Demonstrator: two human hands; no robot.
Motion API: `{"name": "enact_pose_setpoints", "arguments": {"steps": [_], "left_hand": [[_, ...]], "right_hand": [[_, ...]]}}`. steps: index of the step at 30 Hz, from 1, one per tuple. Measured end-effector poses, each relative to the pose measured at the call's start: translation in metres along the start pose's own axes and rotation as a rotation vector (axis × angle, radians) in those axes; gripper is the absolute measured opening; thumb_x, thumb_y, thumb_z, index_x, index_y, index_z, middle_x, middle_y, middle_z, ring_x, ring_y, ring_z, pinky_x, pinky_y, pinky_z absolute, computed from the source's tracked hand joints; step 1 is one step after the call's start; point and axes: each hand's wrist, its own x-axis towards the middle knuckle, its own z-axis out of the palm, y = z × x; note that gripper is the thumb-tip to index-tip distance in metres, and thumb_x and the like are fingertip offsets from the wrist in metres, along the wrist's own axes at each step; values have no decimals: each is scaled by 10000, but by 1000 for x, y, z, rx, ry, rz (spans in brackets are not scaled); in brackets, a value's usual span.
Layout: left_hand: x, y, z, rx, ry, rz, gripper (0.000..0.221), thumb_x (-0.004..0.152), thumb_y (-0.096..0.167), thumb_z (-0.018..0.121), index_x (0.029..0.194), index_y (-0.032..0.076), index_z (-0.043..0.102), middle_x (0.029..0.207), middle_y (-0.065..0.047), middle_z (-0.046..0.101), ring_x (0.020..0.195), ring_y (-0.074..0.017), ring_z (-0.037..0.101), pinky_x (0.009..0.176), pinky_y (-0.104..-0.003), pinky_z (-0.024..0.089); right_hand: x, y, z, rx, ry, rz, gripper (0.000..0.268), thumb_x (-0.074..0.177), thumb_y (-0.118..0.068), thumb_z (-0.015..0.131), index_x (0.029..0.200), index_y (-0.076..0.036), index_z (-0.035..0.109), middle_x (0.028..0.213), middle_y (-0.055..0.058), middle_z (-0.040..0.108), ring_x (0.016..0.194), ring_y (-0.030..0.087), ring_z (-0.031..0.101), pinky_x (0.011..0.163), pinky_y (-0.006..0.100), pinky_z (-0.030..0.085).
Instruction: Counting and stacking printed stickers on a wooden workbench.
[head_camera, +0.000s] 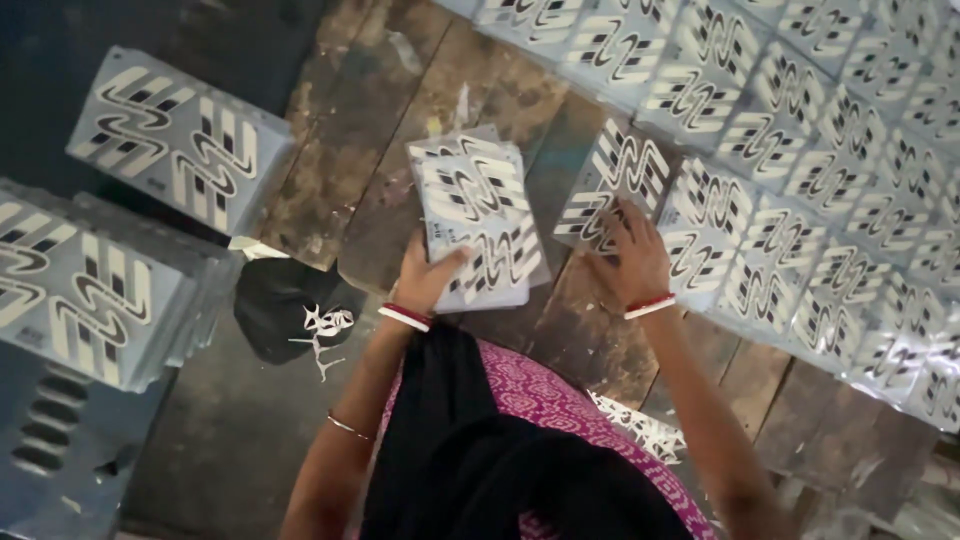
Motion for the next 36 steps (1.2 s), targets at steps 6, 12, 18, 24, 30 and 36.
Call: {"name": "enact_pose_setpoints", "arguments": {"steps": [6,12,18,24,30,36], "left_hand": [[22,-72,-20,-77,-12,26,479,917,177,745,1320,-29,588,1172,-121,724,1017,-164,683,903,-308,559],[6,-1,-2,121,28,-12,484,846,136,822,1246,-36,611,1111,-125,737,960,-178,699,848,-330,572],[35,-84,-32,91,18,-56,539,976,345,672,1323,-63,610,1166,-118,729,1042,-204,667,932,-348,524],[11,14,-5,-488,-69,-235,745,962,610,483,1423,28,549,1311,-23,702,1175,-173,662,1049,-316,485],[12,-18,-8,50,16,-133,576,922,271,788,1362,-54,607,1202,-122,707,993,-191,623,861,-339,501],[2,-11,6,2,17,135,556,917,154,798,1372,-31,538,1220,-97,701,1066,-145,667,939,-284,540]], "right_hand": [[-11,-2,17,-286,113,-163,475,989,-357,709,1360,-84,594,1440,183,592,1355,386,558,1084,455,495],[-16,-10,9,-433,28,-243,524,893,-138,670,1405,-56,598,1402,177,650,1289,314,642,1010,392,556],[6,-51,-38,195,391,-28,495,986,14,540,1433,-193,592,1257,128,721,1041,297,758,898,405,632],[4,-130,14,60,77,-336,565,860,-36,544,1391,-197,650,1270,145,720,1051,310,718,817,388,576],[-29,-90,-11,213,-38,-229,474,939,-357,778,1285,-68,634,1303,135,646,1175,354,629,1010,504,494],[-88,68,-38,-72,154,-22,795,784,-457,827,1392,-15,566,1436,203,514,1337,443,451,1092,587,376]]}}
